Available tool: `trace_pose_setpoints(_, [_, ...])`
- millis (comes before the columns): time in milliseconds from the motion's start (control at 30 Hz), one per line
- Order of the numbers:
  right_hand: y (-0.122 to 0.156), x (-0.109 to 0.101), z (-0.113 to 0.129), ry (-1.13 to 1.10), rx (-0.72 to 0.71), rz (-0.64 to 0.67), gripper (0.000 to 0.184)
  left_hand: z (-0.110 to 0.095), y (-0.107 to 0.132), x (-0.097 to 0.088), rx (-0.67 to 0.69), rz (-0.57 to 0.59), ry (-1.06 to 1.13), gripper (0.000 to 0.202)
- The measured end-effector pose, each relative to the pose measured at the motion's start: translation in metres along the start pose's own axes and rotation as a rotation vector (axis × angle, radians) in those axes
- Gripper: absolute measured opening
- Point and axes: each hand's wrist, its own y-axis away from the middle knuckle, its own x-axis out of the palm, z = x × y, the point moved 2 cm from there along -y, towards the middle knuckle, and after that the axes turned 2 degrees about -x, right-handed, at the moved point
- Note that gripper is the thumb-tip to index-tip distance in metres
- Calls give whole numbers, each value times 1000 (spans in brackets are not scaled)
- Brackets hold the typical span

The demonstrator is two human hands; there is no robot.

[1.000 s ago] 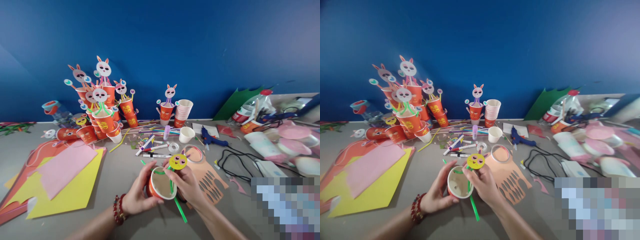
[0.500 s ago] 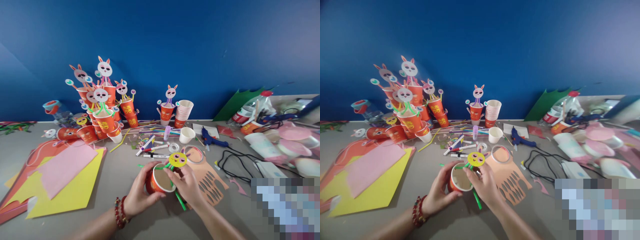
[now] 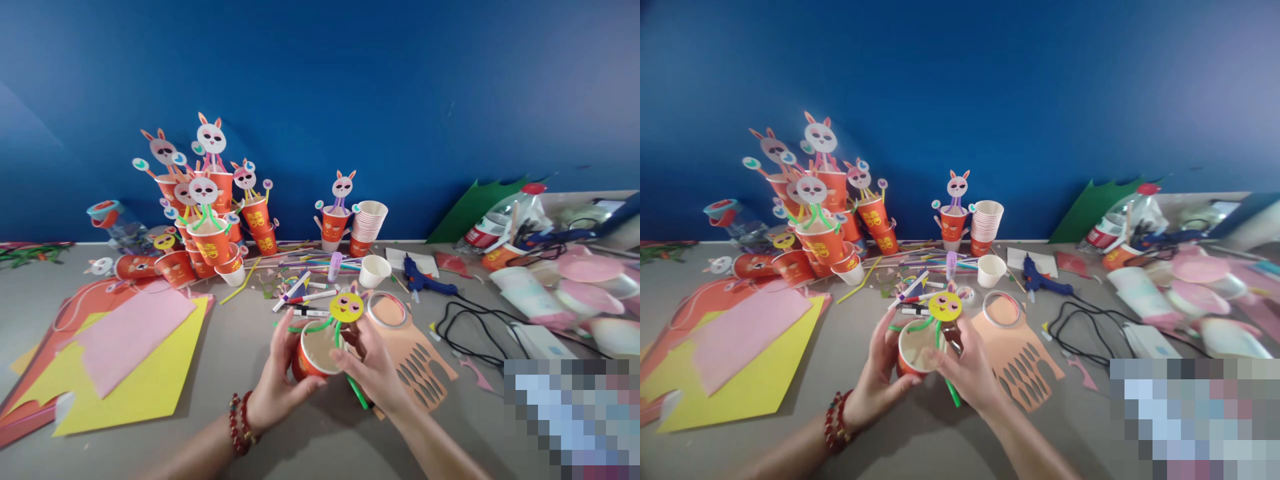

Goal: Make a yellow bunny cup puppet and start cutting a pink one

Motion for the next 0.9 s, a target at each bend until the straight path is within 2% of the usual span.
trace_pose_setpoints(100, [0, 3, 6, 39, -11, 101, 69, 2, 0, -4, -43, -69, 26, 99])
trace_pose_setpoints(200, [0, 4, 7, 116, 13, 116, 60, 0, -1, -4, -19, -45, 15, 99])
trace_pose_setpoints(333, [-1, 1, 8, 68, 40, 81, 55, -7, -4, -4, 33, -22, 82, 97])
trace_pose_setpoints(467, [-4, -3, 10, 27, 34, 86, 60, -7, -11, -11, -24, -154, 307, 95])
trace_pose_setpoints(567, [-6, -3, 12, 29, -16, 108, 61, -1, -17, -19, -112, -226, 479, 79])
trace_pose_setpoints(633, [-7, -3, 13, 37, -40, 105, 60, 2, -18, -21, -176, -167, 532, 81])
trace_pose_setpoints(733, [-6, -2, 11, 48, -35, 103, 60, 2, -16, -16, -245, -1, 486, 93])
trace_pose_setpoints(800, [-5, -3, 8, 95, -25, 112, 61, 2, -12, -11, -293, 75, 406, 87])
trace_pose_setpoints(900, [-5, -5, 8, 137, 1, 122, 70, 5, -5, -10, -359, 90, 313, 68])
